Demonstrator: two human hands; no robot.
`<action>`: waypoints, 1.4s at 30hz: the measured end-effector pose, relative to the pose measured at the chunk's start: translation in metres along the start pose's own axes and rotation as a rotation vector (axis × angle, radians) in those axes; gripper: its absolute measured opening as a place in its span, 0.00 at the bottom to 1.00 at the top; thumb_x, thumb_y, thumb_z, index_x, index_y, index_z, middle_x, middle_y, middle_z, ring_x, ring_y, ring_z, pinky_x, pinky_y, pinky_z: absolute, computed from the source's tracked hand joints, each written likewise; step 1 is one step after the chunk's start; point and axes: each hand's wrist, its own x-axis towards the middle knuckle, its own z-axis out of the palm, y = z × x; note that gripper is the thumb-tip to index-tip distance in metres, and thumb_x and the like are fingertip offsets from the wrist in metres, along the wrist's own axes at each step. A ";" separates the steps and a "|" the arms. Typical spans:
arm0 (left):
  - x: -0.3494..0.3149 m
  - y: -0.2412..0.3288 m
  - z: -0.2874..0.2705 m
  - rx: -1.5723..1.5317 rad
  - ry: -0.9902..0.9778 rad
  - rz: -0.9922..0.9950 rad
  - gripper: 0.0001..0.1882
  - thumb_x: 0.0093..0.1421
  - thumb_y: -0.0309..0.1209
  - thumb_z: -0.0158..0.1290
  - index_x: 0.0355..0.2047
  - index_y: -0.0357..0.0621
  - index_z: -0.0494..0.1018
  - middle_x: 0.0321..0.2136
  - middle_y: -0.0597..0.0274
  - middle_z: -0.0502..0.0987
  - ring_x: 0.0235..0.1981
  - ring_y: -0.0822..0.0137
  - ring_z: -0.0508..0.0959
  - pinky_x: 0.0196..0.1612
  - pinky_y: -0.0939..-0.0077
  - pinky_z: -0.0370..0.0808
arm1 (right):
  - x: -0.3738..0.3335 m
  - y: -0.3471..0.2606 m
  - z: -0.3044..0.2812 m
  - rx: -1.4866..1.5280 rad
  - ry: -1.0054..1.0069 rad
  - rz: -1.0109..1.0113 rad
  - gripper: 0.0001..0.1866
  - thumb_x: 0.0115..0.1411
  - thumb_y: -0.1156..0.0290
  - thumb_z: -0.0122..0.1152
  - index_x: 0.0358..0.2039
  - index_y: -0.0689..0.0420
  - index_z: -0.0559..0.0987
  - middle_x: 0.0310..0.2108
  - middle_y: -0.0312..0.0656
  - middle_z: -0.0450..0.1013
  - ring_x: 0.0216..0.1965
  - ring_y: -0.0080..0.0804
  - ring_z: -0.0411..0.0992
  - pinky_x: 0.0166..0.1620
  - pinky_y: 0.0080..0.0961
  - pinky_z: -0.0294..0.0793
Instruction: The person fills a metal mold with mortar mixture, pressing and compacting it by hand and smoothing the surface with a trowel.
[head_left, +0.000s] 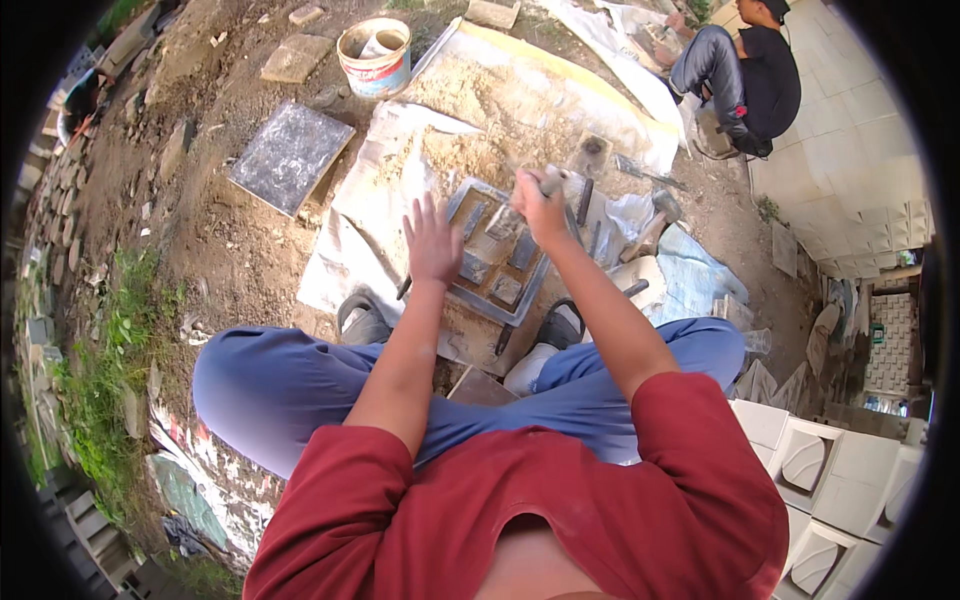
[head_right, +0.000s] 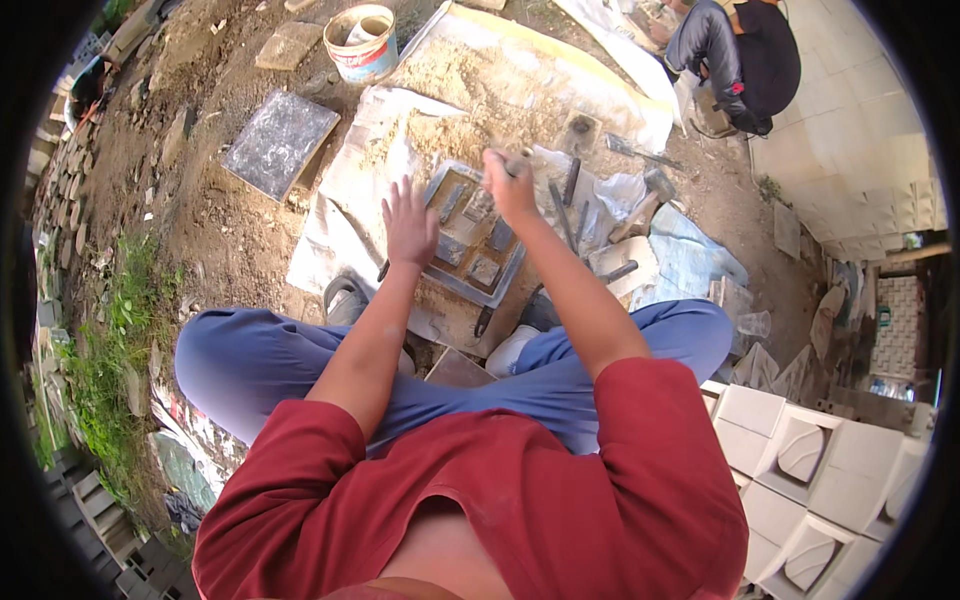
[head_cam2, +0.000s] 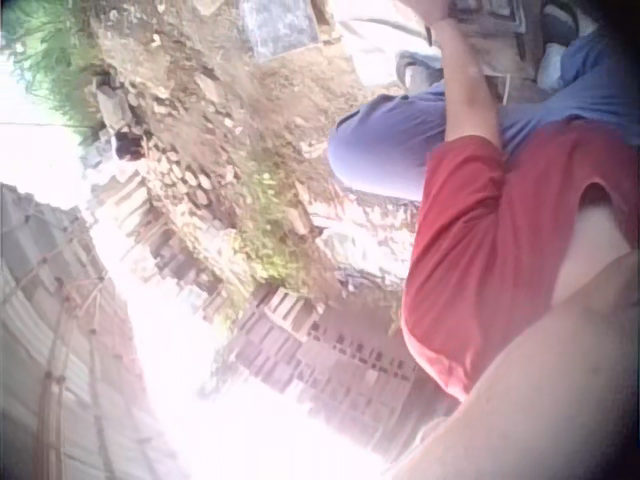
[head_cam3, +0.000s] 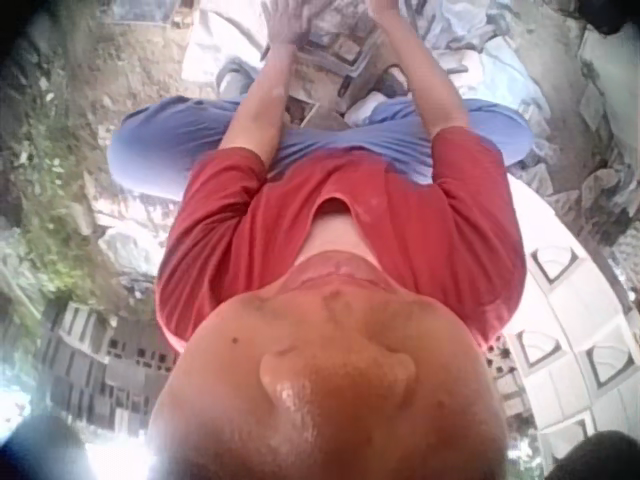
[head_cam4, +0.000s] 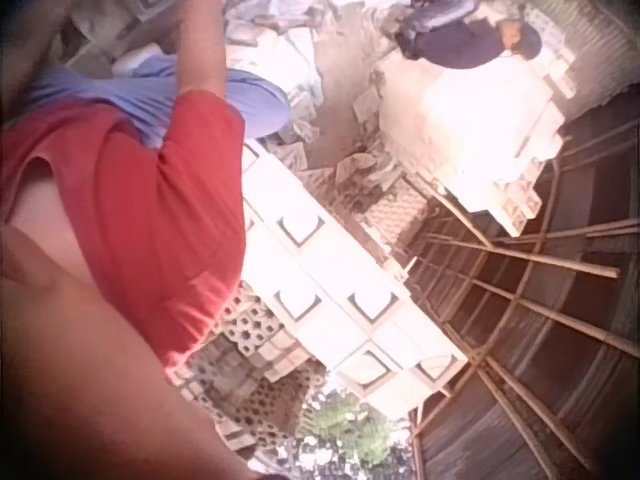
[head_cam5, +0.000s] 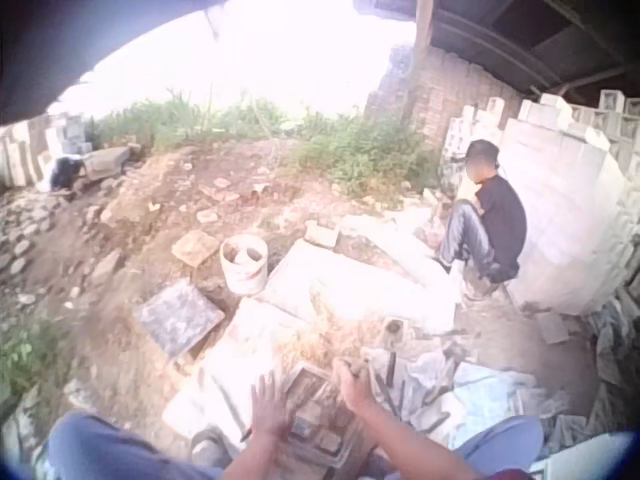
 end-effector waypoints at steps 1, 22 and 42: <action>-0.005 -0.007 0.000 -0.030 -0.044 0.173 0.34 0.71 0.47 0.38 0.73 0.43 0.56 0.75 0.50 0.50 0.77 0.54 0.47 0.77 0.50 0.37 | -0.007 -0.015 0.001 0.122 0.066 0.034 0.16 0.70 0.68 0.55 0.22 0.56 0.73 0.15 0.31 0.66 0.16 0.20 0.63 0.22 0.25 0.63; -0.023 0.033 0.010 0.028 -0.285 0.400 0.38 0.72 0.55 0.36 0.70 0.36 0.58 0.72 0.48 0.58 0.74 0.54 0.56 0.77 0.53 0.42 | 0.040 0.103 -0.125 -1.061 0.148 0.438 0.36 0.63 0.37 0.55 0.42 0.65 0.84 0.47 0.63 0.78 0.52 0.59 0.76 0.57 0.47 0.73; 0.173 0.003 0.077 -0.418 -0.104 -0.027 0.29 0.72 0.45 0.46 0.64 0.35 0.66 0.68 0.38 0.63 0.72 0.39 0.58 0.72 0.51 0.58 | 0.186 0.151 -0.210 -0.983 0.313 0.516 0.26 0.64 0.64 0.58 0.54 0.71 0.66 0.44 0.69 0.77 0.46 0.60 0.80 0.49 0.49 0.79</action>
